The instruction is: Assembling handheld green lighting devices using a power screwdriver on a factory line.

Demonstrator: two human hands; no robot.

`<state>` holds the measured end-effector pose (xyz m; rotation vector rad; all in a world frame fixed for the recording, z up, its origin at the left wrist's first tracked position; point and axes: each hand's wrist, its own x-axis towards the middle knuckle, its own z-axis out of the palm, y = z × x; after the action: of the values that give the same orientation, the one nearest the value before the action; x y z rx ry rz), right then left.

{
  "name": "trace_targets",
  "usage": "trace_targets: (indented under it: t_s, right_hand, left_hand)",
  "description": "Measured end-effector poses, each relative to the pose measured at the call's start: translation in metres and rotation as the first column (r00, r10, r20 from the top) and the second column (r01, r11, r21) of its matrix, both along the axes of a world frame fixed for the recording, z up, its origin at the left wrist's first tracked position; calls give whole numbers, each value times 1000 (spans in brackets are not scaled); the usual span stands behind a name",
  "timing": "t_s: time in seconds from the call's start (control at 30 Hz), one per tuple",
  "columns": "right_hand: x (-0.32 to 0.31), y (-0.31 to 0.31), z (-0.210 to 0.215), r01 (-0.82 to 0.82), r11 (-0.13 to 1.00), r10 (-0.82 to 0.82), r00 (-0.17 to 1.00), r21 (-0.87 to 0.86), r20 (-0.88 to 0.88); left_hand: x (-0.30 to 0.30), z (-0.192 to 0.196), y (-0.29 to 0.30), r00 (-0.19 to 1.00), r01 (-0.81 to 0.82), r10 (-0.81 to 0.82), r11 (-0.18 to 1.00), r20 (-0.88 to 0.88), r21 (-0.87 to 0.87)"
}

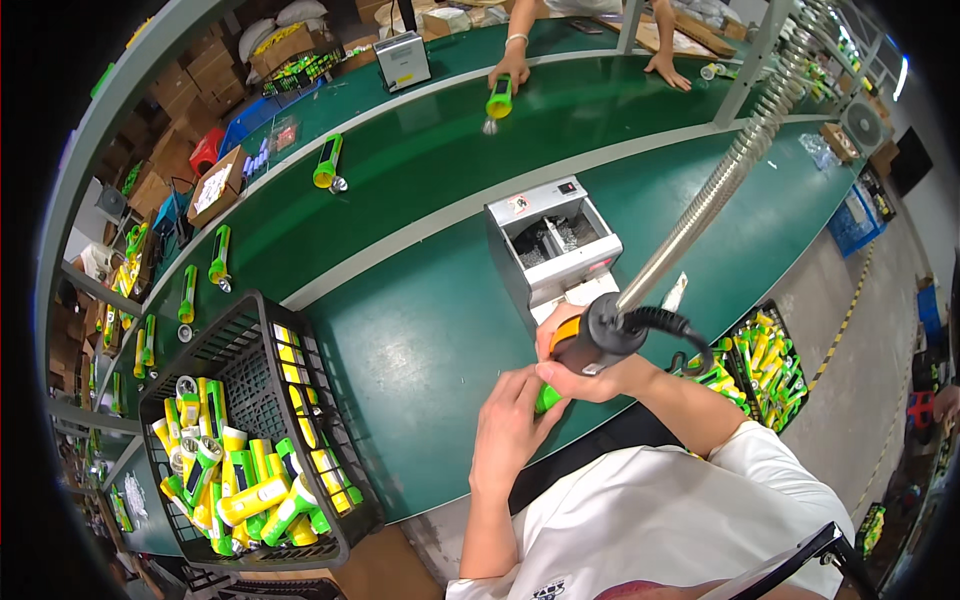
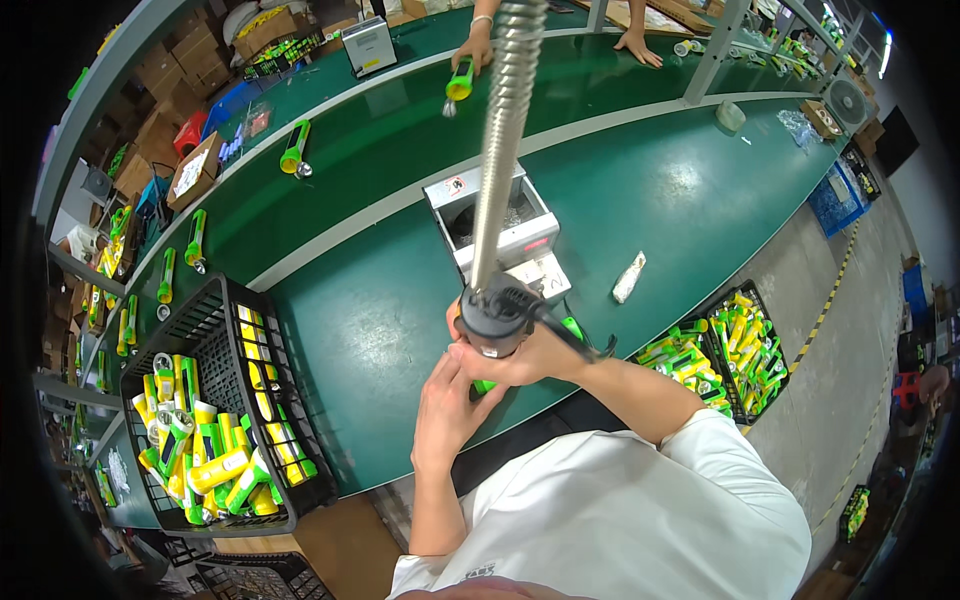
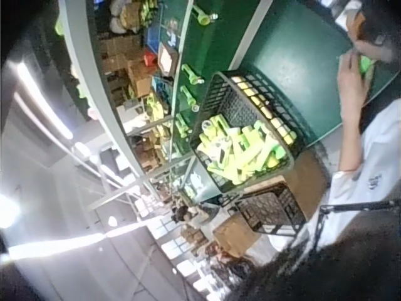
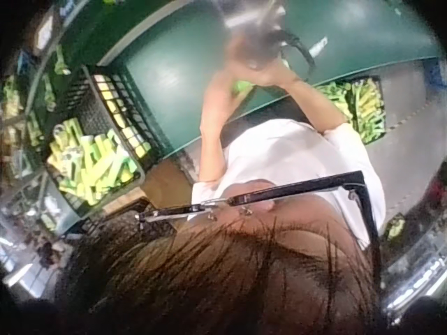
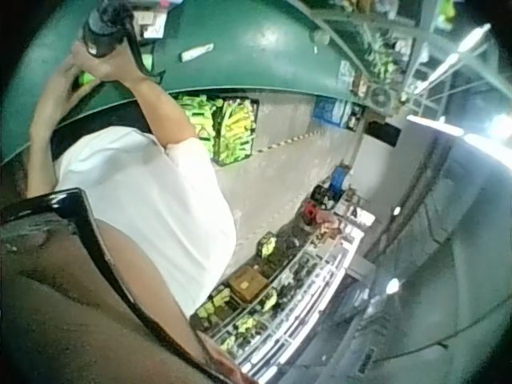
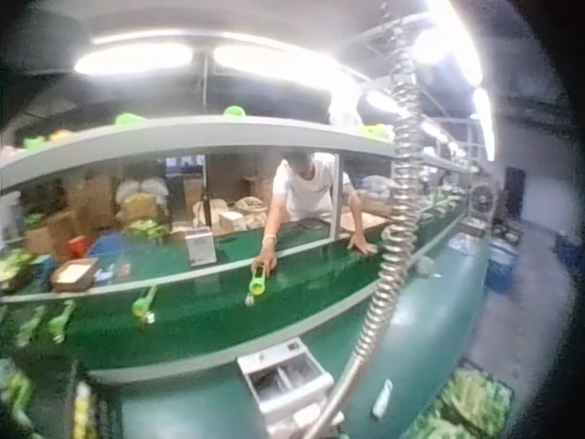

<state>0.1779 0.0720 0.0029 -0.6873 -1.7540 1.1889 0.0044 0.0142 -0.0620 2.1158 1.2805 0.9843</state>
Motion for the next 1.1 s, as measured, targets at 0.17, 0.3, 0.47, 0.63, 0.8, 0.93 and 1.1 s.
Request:
trace_targets:
  t_s: [0.17,0.3,0.47,0.63,0.8,0.93,1.1]
  right_hand:
    - [-3,-4,-1,65,994,-76,990,-92,-116]
    - [4,-7,-1,58,996,-67,989,-69,-133]
    - [43,3,21,159,983,-71,792,93,-606]
    - [60,26,25,254,965,-154,766,72,-624]
    - [56,31,17,235,967,-127,776,96,-617]
    - [53,31,9,214,967,-93,799,137,-594]
    - [35,36,38,298,953,-298,908,-45,-293]
  left_hand:
    - [3,-2,1,1000,4,-4,1000,-17,-2]
    - [2,0,2,998,1,-2,1000,-71,-12]
    - [7,-2,2,996,-24,26,999,-85,29]
    - [12,-3,3,990,-58,64,997,-127,49]
    - [11,-9,3,981,-46,64,994,-182,102]
    - [12,-8,2,982,-49,67,993,-175,105]
    - [15,-7,1,983,-59,74,994,-169,89]
